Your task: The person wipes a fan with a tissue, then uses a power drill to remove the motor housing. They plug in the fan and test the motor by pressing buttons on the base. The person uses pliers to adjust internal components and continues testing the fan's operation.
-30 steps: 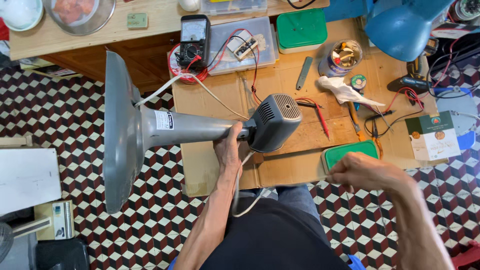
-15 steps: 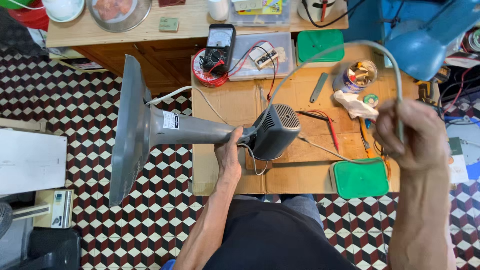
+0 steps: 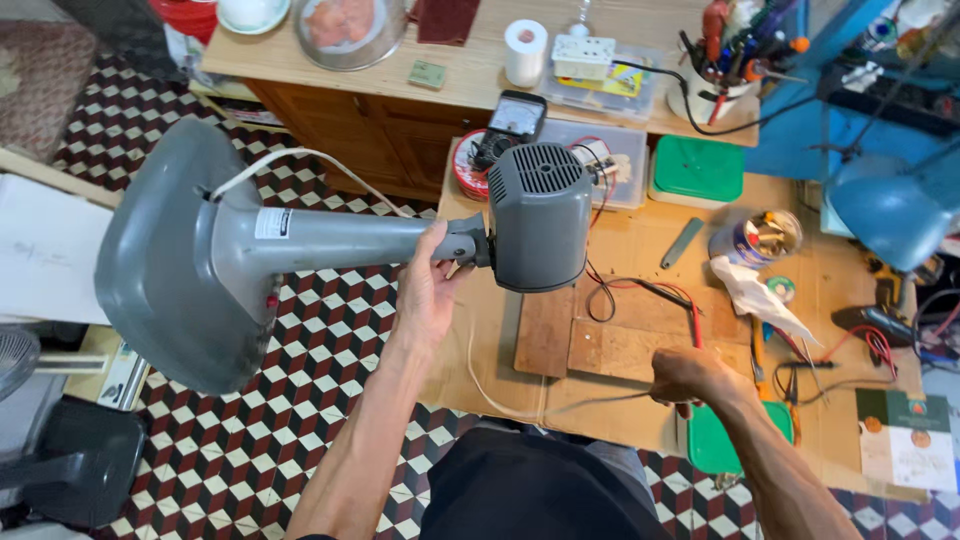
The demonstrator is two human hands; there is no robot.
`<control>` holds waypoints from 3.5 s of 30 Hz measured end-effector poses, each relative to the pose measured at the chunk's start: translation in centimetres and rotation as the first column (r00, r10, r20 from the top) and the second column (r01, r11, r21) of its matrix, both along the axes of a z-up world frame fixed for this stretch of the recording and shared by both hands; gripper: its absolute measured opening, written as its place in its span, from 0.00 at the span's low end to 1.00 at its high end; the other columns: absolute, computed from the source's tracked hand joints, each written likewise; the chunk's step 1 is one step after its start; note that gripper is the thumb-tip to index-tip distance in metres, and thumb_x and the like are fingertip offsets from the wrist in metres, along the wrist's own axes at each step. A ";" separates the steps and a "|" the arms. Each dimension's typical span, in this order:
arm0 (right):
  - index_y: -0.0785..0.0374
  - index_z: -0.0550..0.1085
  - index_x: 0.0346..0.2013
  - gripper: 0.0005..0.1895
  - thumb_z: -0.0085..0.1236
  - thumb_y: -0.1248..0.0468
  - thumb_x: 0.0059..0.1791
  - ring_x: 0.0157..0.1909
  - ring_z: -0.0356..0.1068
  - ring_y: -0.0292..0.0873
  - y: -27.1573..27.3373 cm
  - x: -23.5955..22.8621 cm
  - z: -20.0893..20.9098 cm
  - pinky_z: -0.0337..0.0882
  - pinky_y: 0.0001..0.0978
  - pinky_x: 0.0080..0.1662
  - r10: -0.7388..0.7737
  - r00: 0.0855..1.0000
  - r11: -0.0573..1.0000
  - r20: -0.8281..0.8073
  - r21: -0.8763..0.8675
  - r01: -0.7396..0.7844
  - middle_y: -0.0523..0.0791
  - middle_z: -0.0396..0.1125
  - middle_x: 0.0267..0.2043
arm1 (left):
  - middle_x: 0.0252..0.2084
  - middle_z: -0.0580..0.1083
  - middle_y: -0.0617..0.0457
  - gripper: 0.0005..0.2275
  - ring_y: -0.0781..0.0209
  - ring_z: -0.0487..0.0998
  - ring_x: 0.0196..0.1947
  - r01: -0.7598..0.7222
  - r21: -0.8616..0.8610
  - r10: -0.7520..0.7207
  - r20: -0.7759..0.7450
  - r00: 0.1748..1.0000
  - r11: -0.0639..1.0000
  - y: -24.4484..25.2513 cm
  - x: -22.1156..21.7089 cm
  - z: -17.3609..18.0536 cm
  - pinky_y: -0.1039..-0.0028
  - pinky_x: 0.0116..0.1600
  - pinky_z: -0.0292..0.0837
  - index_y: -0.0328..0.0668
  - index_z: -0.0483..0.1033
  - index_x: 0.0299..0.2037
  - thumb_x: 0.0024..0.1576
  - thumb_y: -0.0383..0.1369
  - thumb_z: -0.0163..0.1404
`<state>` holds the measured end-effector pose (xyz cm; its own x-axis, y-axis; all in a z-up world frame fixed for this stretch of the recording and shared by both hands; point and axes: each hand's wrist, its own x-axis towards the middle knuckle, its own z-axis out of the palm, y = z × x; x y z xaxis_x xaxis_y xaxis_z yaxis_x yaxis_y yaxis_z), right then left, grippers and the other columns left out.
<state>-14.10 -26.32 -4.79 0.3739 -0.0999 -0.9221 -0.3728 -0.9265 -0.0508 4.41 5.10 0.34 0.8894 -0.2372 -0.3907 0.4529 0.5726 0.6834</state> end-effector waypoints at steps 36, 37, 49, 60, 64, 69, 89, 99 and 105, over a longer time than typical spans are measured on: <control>0.68 0.76 0.44 0.12 0.58 0.61 0.52 0.33 0.68 0.34 7.9 1.4 6.2 0.70 0.26 0.37 -0.952 0.020 0.293 0.305 0.894 0.339 0.43 0.69 0.30 | 0.37 0.73 0.46 0.23 0.53 0.79 0.34 -0.137 0.125 0.180 -0.459 0.870 0.983 -5.2 -7.3 -9.1 0.61 0.36 0.81 0.36 0.71 0.43 0.52 0.50 0.55; 0.68 0.76 0.43 0.11 0.58 0.62 0.52 0.33 0.68 0.34 7.3 1.1 6.3 0.70 0.26 0.37 -0.945 0.003 0.308 0.327 0.886 0.348 0.43 0.69 0.31 | 0.37 0.73 0.47 0.22 0.54 0.79 0.34 -0.143 0.145 0.194 -0.447 0.873 0.979 -5.8 -7.6 -8.7 0.62 0.36 0.81 0.36 0.71 0.43 0.52 0.50 0.55; 0.70 0.76 0.42 0.07 0.60 0.66 0.57 0.29 0.65 0.32 4.5 7.7 18.3 0.64 0.23 0.30 -0.873 -0.133 0.468 0.468 0.883 0.032 0.42 0.68 0.32 | 0.36 0.77 0.54 0.17 0.64 0.80 0.31 0.068 -0.134 -0.111 -0.343 0.933 0.989 -7.4 -3.5 2.2 0.70 0.34 0.78 0.41 0.76 0.43 0.56 0.46 0.58; 0.66 0.80 0.40 0.12 0.62 0.59 0.52 0.29 0.71 0.32 11.5 18.7 21.4 0.72 0.25 0.31 -0.636 0.110 0.729 0.764 0.642 -0.239 0.42 0.74 0.30 | 0.35 0.80 0.47 0.08 0.60 0.83 0.31 -0.100 -0.506 -0.167 -0.456 0.874 0.857 -2.1 1.2 -4.3 0.72 0.37 0.84 0.32 0.77 0.39 0.59 0.31 0.56; 0.66 0.80 0.39 0.11 0.62 0.59 0.52 0.27 0.70 0.32 11.4 19.0 20.9 0.71 0.26 0.29 -0.591 0.171 0.758 0.788 0.615 -0.215 0.42 0.73 0.27 | 0.34 0.80 0.44 0.08 0.56 0.84 0.30 -0.012 -0.419 -0.170 -0.395 0.903 0.908 -1.1 0.8 -4.8 0.70 0.36 0.85 0.28 0.76 0.37 0.58 0.30 0.56; 0.66 0.80 0.38 0.11 0.62 0.60 0.51 0.24 0.69 0.30 11.3 19.3 20.7 0.69 0.23 0.25 -0.656 0.205 0.688 0.727 0.687 -0.233 0.41 0.72 0.26 | 0.34 0.79 0.46 0.05 0.58 0.83 0.30 0.046 -0.428 -0.173 -0.264 0.949 0.903 1.2 2.0 -5.7 0.73 0.33 0.84 0.32 0.77 0.36 0.58 0.28 0.57; 0.69 0.76 0.33 0.21 0.51 0.52 0.56 0.21 0.68 0.35 7.9 21.8 17.9 0.66 0.27 0.23 -0.834 0.245 0.514 0.493 0.857 0.026 0.44 0.68 0.23 | 0.32 0.78 0.46 0.13 0.59 0.82 0.27 0.608 0.097 -0.574 -0.240 0.783 0.788 -0.4 8.3 -8.2 0.71 0.33 0.83 0.30 0.76 0.36 0.61 0.37 0.52; 0.68 0.76 0.45 0.22 0.44 0.51 0.57 0.27 0.69 0.37 7.9 22.1 17.3 0.73 0.29 0.31 -0.793 0.367 0.480 0.486 0.870 -0.114 0.45 0.69 0.28 | 0.59 0.75 0.41 0.35 0.56 0.79 0.54 -0.011 0.670 -0.327 0.375 0.868 0.742 3.1 6.3 6.9 0.67 0.59 0.72 0.34 0.68 0.64 0.57 0.58 0.46; 0.69 0.74 0.50 0.24 0.43 0.50 0.56 0.32 0.70 0.39 7.9 21.7 19.1 0.74 0.33 0.35 -0.697 0.386 0.606 0.605 0.784 -0.135 0.47 0.69 0.31 | 0.65 0.66 0.35 0.45 0.41 0.66 0.66 -0.422 0.902 -0.682 0.364 0.634 0.090 -2.9 2.3 13.7 0.57 0.66 0.64 0.29 0.60 0.67 0.46 0.55 0.64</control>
<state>7.65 -18.39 14.33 0.9993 0.0333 0.0195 0.0281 -0.2817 -0.9591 6.67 2.22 14.08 0.9170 -0.3447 0.2006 -0.3977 -0.7535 0.5235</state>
